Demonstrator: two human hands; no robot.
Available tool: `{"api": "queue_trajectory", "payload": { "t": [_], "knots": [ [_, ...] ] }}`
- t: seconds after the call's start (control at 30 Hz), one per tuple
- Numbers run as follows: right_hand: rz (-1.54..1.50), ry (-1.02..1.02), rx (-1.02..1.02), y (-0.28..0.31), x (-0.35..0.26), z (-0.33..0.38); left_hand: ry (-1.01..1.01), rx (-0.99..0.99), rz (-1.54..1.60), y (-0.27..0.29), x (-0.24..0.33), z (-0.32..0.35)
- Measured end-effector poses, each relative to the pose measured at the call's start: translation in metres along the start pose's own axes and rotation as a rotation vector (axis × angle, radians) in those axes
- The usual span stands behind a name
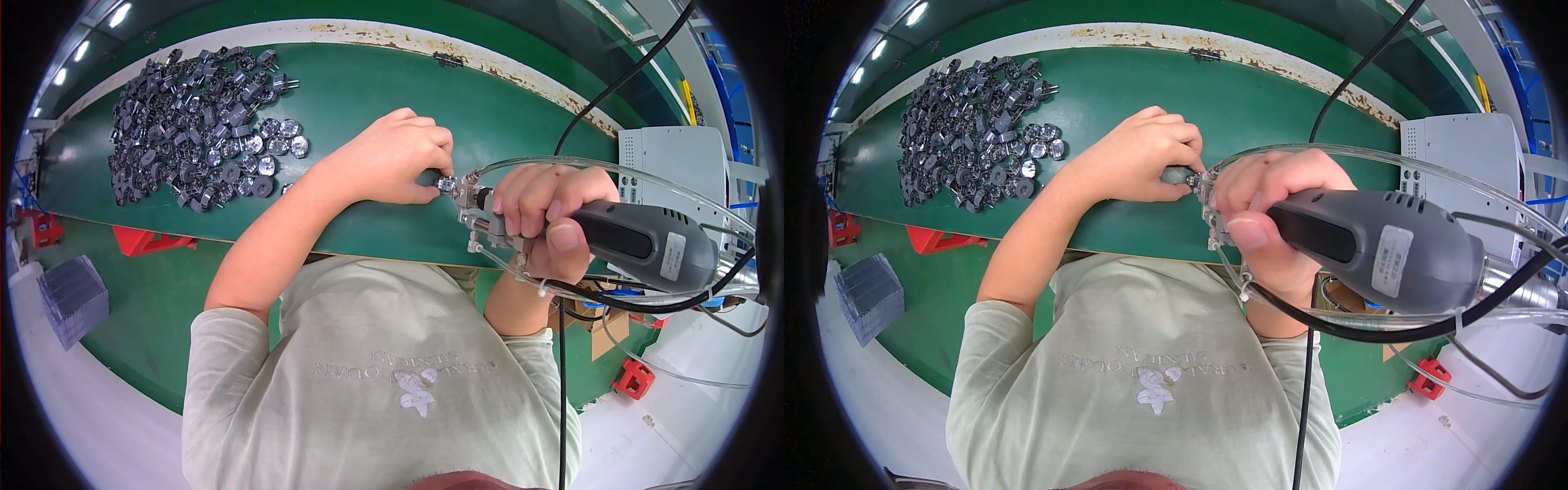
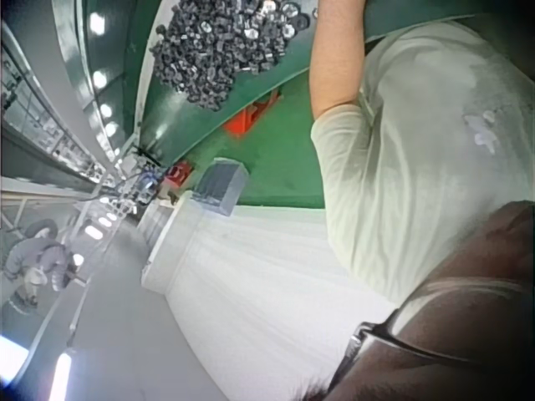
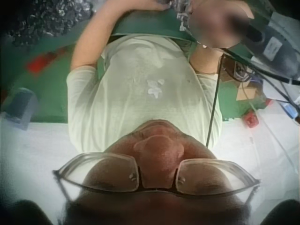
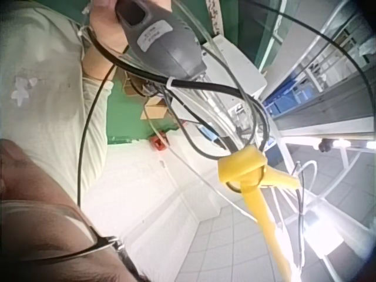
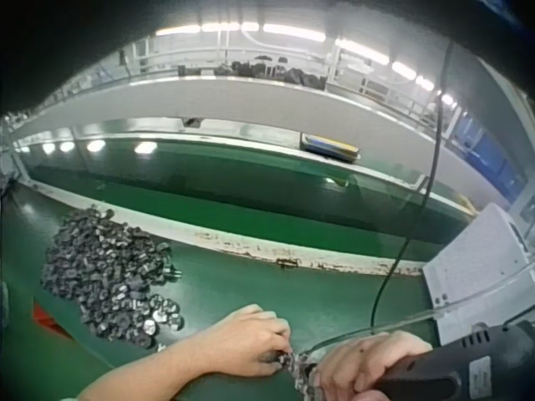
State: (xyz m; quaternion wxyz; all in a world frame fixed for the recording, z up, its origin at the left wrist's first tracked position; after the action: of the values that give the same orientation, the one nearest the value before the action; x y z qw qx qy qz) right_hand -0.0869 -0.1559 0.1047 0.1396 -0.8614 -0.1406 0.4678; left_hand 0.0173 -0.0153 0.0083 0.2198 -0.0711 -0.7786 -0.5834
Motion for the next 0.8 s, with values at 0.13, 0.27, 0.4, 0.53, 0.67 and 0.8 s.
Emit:
{"api": "queue_trajectory", "payload": {
  "t": [0.13,0.27,0.4,0.53,0.67,0.8],
  "knots": [
    [0.022,-0.014,-0.029,-0.0007,-0.0003,-0.0005,-0.008,0.014,0.005,-0.0007,-0.0007,0.0006],
    [0.016,-0.009,-0.046,0.0009,0.0002,-0.0008,-0.009,0.013,0.004,-0.0007,-0.0007,0.0005],
    [0.018,-0.005,-0.052,0.0012,0.0006,-0.0007,-0.004,0.015,0.007,-0.0013,-0.0012,0.0013],
    [-0.04,0.019,0.032,-0.0008,0.0022,0.0006,-0.008,0.018,0.004,-0.0016,-0.0014,0.001],
    [-0.044,0.014,0.014,-0.0007,0.0022,0.0003,-0.007,0.018,0.005,-0.0018,-0.0017,0.0006],
    [-0.05,0.007,-0.003,-0.0012,0.0032,0.001,-0.006,0.012,0.002,-0.0017,-0.0018,0.0008]
  ]
}}
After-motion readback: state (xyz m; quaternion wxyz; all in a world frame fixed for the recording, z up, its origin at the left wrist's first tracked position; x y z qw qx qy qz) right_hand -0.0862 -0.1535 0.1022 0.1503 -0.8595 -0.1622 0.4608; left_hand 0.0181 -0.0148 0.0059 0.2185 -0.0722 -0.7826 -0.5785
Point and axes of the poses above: each hand's wrist, its own z-axis away from the middle knuckle, its own y-axis out of the back of the hand, x = y × z, the point moved 3 cm from there along -z, towards the middle knuckle, and after that the axes turned 12 degrees about -z, right-handed, at the moved point
